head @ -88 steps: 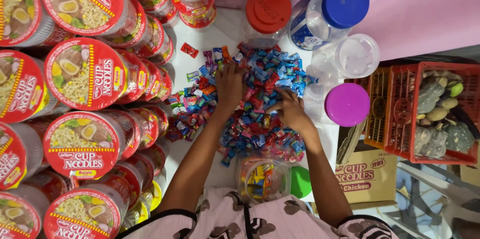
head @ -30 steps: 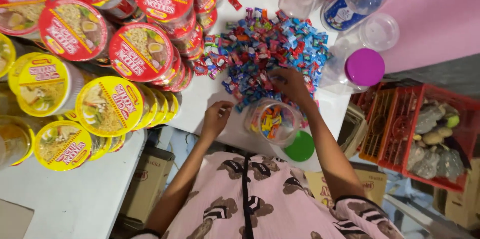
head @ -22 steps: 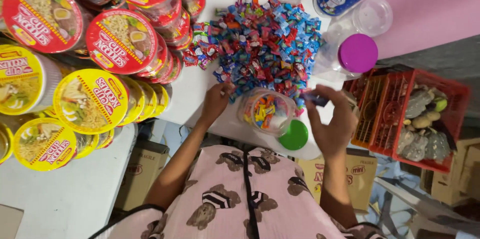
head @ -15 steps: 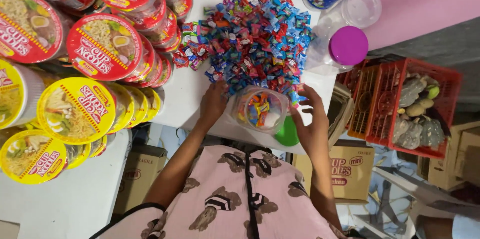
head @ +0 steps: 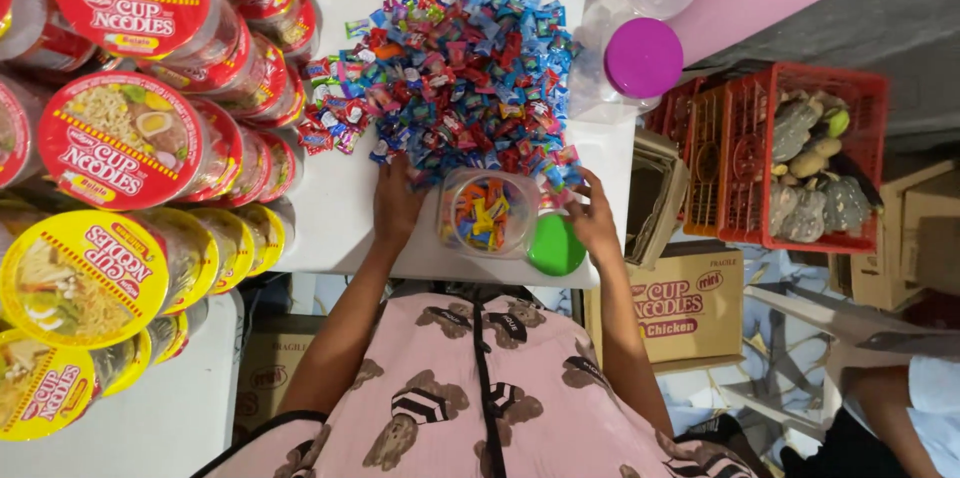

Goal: Sorting small wrapped candies from a pile into a plastic container.

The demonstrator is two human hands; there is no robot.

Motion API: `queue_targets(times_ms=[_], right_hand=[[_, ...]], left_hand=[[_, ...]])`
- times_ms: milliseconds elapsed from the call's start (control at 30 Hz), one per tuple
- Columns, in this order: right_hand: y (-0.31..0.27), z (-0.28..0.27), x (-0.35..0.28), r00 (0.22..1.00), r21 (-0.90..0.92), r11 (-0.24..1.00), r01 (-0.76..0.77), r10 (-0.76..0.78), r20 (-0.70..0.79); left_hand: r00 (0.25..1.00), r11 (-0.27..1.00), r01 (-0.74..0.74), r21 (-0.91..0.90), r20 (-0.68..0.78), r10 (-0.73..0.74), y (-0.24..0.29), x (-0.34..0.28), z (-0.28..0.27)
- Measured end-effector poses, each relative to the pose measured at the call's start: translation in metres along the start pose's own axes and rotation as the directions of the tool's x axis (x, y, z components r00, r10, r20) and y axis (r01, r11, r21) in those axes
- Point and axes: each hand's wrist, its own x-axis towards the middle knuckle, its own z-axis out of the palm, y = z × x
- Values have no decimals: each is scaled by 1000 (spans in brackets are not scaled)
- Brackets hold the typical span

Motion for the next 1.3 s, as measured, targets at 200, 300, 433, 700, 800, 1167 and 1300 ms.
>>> queue_targets(times_ms=[200, 300, 433, 700, 800, 1167, 1300], right_hand=[[36, 25, 54, 1000, -97, 995, -12, 11, -13], [49, 41, 75, 834, -710, 646, 280, -530, -154], [59, 63, 120, 849, -625, 682, 380, -525, -56], [-3, 84, 154, 974, -347, 910, 228, -212, 84], [-19, 87, 155, 990, -262, 962, 82, -48, 134], [-49, 122, 173, 798, 99, 902, 420, -419, 434], [-57, 138, 181, 719, -191, 789, 584, -394, 572]], left_hand=[[995, 995, 1, -99, -101, -11, -32, 22, 16], [997, 991, -1, -133, -80, -10, -8, 31, 7], [998, 985, -20, -172, -68, 8, -12, 45, 6], [986, 998, -63, 2, 152, 62, 9, 69, 5], [959, 986, -168, -11, 228, 166, 13, 80, 13], [896, 982, -185, 34, 417, 154, 10, 129, 32], [927, 983, -165, 82, 352, 126, -18, 134, 10]])
